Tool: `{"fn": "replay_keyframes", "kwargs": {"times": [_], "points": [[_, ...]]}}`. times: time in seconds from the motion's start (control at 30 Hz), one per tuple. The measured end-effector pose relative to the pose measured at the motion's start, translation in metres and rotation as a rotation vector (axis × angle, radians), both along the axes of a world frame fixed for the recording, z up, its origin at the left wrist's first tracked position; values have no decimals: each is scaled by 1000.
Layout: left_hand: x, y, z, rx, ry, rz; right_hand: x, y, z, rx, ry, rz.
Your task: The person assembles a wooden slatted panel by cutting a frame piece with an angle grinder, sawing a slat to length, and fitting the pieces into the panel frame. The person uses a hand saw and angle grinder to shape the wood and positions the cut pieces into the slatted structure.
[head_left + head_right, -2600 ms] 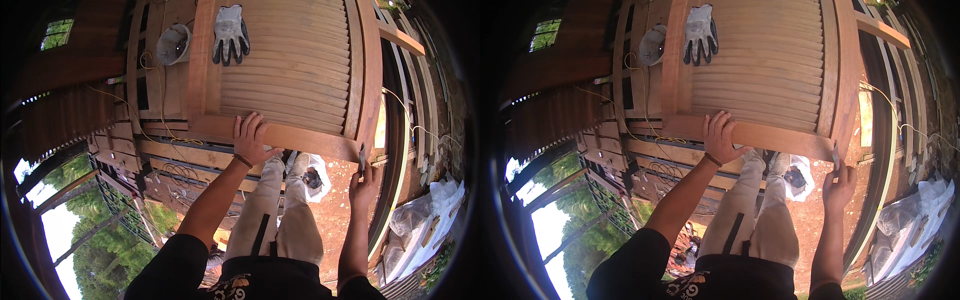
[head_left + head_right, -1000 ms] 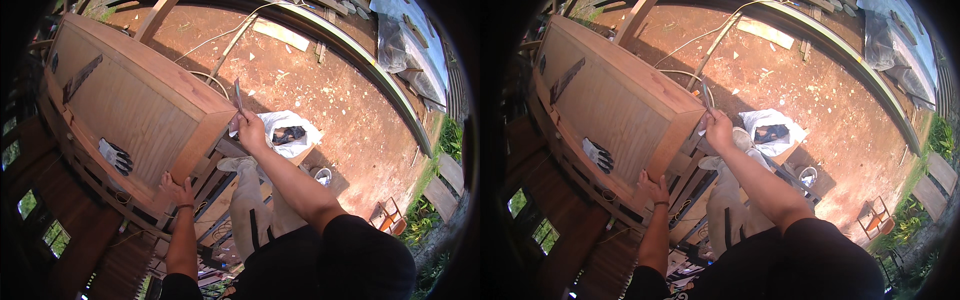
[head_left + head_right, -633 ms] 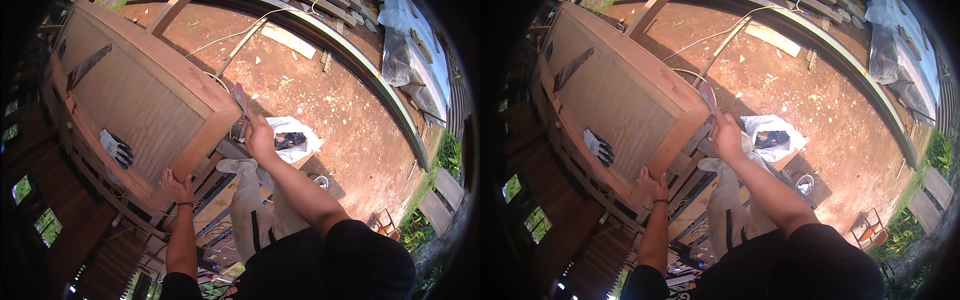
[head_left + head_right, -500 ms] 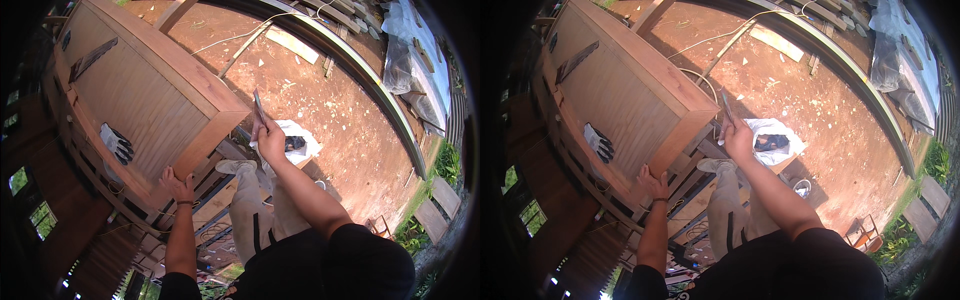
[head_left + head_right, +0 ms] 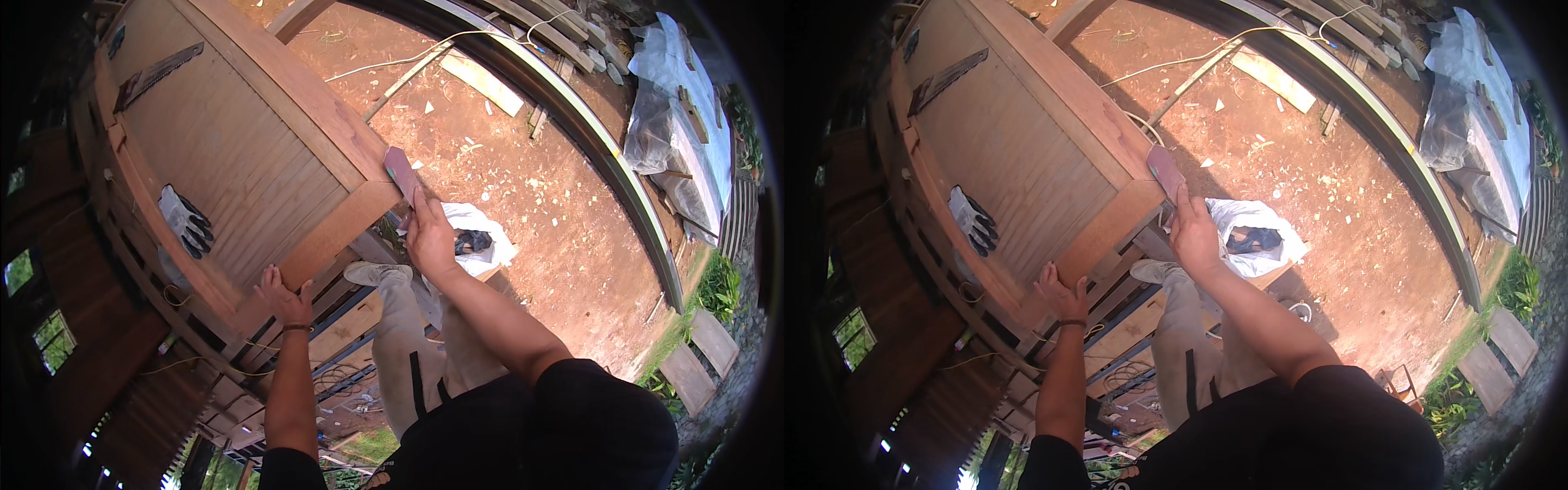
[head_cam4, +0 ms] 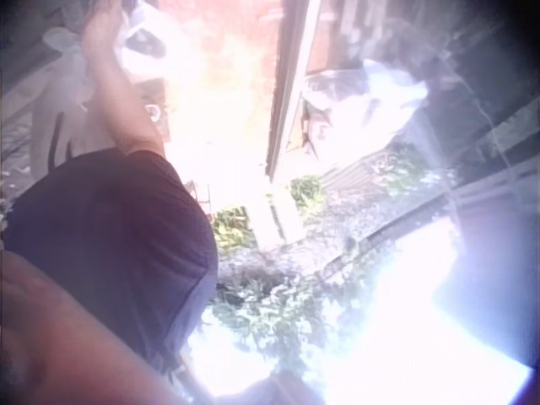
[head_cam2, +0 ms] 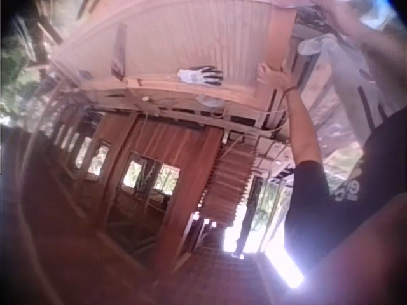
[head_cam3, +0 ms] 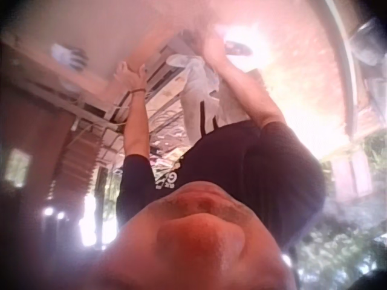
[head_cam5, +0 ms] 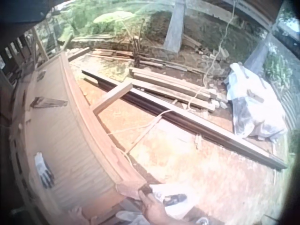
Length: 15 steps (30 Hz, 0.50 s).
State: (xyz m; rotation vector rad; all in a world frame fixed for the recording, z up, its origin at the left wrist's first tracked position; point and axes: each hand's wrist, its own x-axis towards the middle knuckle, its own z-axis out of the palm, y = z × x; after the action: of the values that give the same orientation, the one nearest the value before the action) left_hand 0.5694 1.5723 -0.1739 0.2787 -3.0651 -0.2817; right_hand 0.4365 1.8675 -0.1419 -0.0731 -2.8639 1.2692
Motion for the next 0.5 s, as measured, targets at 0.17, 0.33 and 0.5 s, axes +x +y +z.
{"fn": "replay_keyframes", "kwargs": {"times": [0.17, 0.33, 0.5], "points": [[0, 0, 0, 3, 10, 16, 15, 32, 6, -268, -183, -37], [-7, 8, -5, 13, 19, -8, -23, 35, -3, 0, 16, 108], [0, 11, 4, 45, 12, 65, 20, 87, 35, -30, -325, 448]]}}
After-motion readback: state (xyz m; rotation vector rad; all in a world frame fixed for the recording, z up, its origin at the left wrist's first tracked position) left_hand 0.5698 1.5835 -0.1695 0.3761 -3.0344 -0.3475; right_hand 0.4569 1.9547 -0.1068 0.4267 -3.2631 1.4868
